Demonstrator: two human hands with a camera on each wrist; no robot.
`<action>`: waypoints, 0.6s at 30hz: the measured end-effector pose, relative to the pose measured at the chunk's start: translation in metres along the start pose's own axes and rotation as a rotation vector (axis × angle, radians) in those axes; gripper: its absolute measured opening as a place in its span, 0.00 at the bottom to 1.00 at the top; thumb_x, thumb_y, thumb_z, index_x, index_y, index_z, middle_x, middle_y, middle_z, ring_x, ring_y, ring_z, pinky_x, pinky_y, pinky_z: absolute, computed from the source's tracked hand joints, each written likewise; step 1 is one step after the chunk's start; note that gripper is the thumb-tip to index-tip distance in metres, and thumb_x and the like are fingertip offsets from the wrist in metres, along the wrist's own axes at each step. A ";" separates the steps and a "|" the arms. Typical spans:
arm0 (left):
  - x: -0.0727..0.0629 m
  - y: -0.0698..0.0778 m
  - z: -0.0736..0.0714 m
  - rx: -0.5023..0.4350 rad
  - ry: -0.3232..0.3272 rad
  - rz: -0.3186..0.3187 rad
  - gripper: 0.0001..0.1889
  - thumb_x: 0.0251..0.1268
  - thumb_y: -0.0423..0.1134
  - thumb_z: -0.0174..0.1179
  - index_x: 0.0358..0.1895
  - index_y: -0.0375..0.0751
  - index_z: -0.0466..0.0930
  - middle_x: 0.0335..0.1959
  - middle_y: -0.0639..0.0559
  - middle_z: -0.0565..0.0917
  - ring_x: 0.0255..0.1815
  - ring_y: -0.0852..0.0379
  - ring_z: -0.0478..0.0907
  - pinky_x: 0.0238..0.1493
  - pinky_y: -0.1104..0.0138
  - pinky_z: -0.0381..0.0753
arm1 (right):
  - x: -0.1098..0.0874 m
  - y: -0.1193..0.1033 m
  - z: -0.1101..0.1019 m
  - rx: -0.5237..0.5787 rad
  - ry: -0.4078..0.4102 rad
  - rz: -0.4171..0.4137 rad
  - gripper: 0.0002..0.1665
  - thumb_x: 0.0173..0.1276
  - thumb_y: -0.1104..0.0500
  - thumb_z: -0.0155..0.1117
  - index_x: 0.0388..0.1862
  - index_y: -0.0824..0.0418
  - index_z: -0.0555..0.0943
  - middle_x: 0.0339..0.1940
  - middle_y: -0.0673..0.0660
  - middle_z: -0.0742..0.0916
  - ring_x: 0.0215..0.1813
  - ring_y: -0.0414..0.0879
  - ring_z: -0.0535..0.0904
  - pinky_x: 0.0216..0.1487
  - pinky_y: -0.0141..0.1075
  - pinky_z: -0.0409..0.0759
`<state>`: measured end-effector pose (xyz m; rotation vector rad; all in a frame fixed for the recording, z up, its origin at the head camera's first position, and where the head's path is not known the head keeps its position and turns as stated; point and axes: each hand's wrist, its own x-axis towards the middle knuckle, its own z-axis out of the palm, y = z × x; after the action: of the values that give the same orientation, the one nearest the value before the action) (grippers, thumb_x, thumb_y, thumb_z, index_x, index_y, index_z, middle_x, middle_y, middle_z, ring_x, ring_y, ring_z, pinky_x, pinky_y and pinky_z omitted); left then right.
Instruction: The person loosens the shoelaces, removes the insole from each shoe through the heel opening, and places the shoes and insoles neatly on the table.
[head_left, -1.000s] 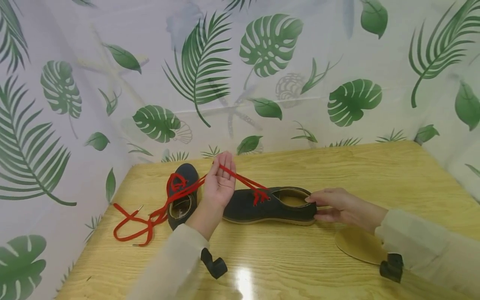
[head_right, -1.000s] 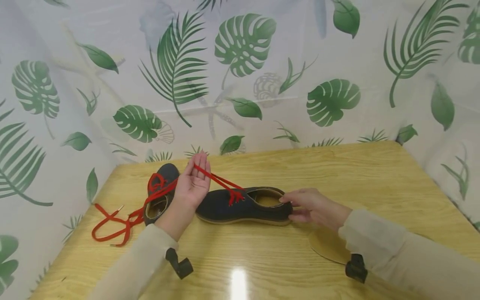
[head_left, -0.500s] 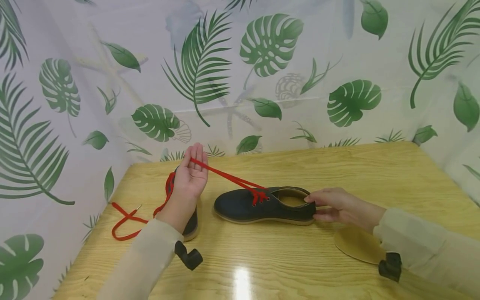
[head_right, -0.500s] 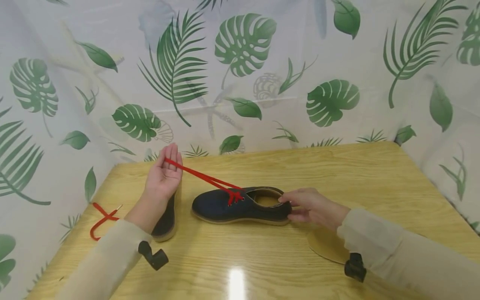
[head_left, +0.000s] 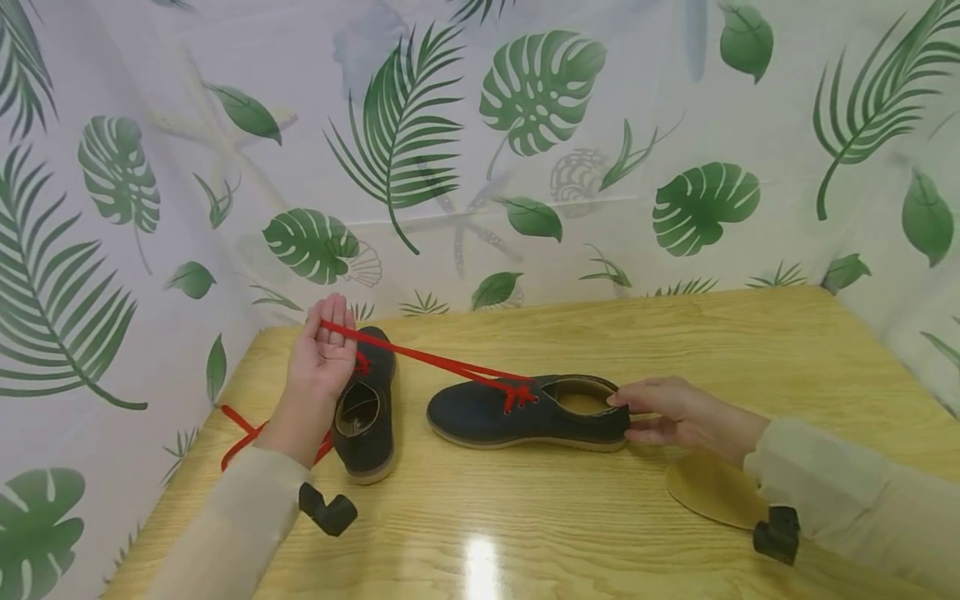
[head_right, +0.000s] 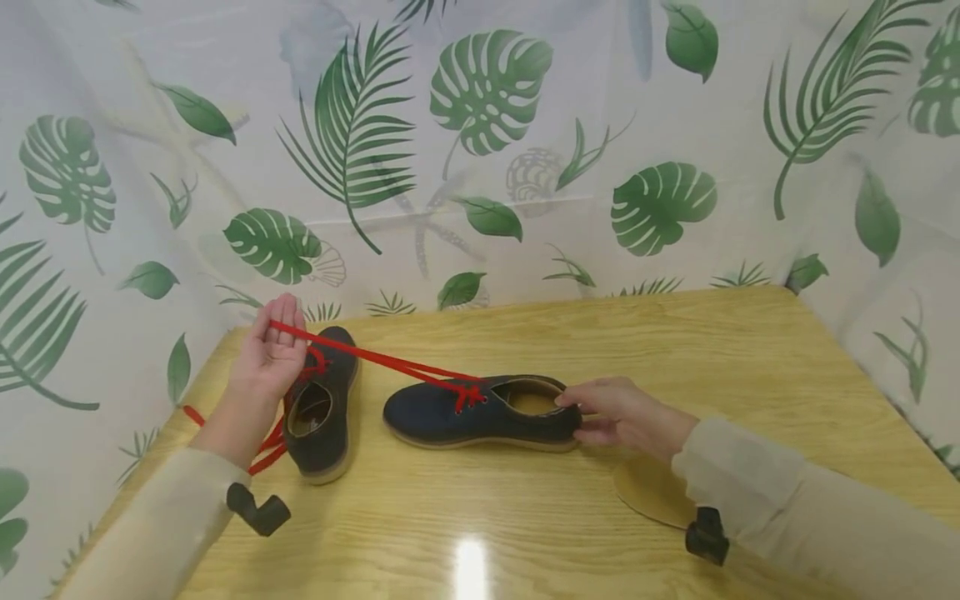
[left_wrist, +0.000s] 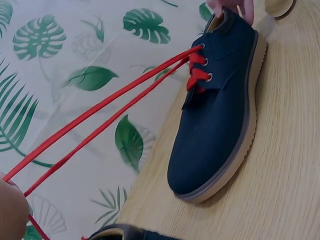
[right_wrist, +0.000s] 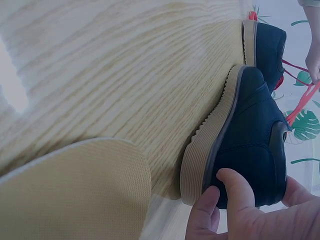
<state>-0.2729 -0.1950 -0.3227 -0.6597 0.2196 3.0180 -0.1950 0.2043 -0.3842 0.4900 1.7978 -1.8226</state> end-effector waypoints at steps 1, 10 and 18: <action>-0.001 0.004 -0.001 -0.011 0.003 0.002 0.17 0.69 0.38 0.53 0.59 0.50 0.76 0.60 0.57 0.78 0.61 0.64 0.73 0.61 0.70 0.72 | 0.000 0.000 0.000 0.001 0.003 0.001 0.22 0.65 0.62 0.62 0.55 0.68 0.70 0.54 0.64 0.70 0.39 0.45 0.79 0.40 0.34 0.84; -0.003 0.035 -0.005 -0.086 0.075 0.013 0.10 0.67 0.35 0.57 0.47 0.39 0.83 0.49 0.52 0.85 0.55 0.63 0.78 0.55 0.70 0.77 | 0.000 0.002 -0.001 0.000 -0.003 -0.006 0.16 0.65 0.61 0.62 0.50 0.65 0.73 0.49 0.61 0.73 0.38 0.45 0.80 0.39 0.34 0.84; -0.004 0.077 -0.013 -0.119 0.107 0.022 0.08 0.67 0.36 0.57 0.38 0.36 0.84 0.42 0.52 0.87 0.48 0.65 0.81 0.48 0.70 0.80 | 0.001 0.003 -0.001 0.008 -0.001 -0.005 0.16 0.64 0.62 0.64 0.50 0.65 0.74 0.45 0.58 0.75 0.38 0.45 0.80 0.39 0.34 0.84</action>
<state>-0.2702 -0.2729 -0.3226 -0.8353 0.0512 3.0387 -0.1944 0.2049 -0.3874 0.4873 1.7935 -1.8338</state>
